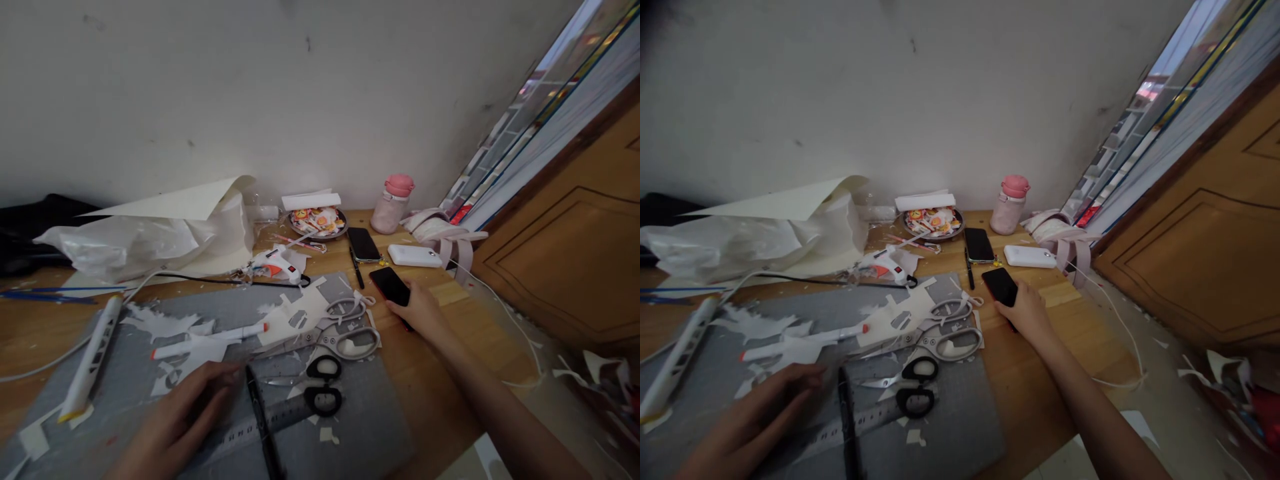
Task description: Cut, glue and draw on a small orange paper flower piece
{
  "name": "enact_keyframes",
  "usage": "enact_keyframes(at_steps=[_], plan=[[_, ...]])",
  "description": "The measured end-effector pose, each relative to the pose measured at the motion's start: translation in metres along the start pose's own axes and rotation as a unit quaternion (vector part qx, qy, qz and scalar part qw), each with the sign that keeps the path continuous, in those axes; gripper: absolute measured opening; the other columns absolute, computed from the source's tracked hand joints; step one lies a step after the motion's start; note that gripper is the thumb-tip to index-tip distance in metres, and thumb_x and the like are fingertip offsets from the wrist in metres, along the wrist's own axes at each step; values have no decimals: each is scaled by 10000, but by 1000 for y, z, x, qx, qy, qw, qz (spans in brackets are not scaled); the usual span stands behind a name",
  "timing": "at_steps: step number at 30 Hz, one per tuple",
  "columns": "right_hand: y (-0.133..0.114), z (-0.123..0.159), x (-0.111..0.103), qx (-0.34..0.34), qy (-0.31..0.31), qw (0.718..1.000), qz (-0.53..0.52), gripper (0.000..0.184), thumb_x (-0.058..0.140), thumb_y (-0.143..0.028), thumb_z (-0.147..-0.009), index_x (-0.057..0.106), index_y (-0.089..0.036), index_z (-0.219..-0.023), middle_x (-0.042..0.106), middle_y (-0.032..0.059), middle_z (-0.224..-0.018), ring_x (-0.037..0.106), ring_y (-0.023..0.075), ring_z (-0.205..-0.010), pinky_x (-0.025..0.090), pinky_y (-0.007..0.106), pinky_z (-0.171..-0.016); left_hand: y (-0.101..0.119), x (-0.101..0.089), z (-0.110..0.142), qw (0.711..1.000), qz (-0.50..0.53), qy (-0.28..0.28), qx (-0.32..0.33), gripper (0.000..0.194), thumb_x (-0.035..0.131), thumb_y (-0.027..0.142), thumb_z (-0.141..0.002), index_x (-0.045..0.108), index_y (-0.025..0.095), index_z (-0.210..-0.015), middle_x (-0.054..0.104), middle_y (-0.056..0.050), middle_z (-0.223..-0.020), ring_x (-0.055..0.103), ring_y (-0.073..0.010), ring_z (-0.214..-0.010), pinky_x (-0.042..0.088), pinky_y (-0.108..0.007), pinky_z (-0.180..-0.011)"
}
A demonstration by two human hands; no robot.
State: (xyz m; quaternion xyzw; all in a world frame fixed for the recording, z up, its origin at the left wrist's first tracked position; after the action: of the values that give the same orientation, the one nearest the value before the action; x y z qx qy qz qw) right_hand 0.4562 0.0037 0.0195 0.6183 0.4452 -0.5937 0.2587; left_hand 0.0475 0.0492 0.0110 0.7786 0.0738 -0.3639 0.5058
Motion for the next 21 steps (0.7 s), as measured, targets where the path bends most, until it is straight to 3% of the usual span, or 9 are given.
enact_keyframes(at_steps=[8, 21], plan=[[3, 4, 3, 11, 22, 1000, 3, 635, 673, -429, -699, 502, -80, -1201, 634, 221, -1116, 601, 360, -1047, 467, 440, -817, 1, 0, 0, 1000, -5, -8, 3, 219, 456, 404, -867, 605, 264, -943, 700, 14, -825, 672, -144, -745, 530, -171, -694], [-2, 7, -3, -11, 26, 1000, -8, 574, 658, -443, -709, 526, -173, -1199, 655, 161, -1102, 616, 365, -973, 446, 440, -769, -4, 2, 1, 1000, -1, -17, 1, 227, 476, 432, -856, 607, 270, -946, 704, 12, -820, 676, -153, -735, 534, -176, -669]])
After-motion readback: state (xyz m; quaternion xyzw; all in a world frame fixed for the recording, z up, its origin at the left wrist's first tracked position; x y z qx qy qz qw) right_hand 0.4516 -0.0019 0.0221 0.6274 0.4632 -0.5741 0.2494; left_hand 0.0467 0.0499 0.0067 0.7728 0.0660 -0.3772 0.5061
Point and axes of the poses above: each hand's wrist, its own z-axis away from the middle knuckle, its own x-axis out of the palm, y = z × x, the point moved 9 cm from there along -z, towards the middle knuckle
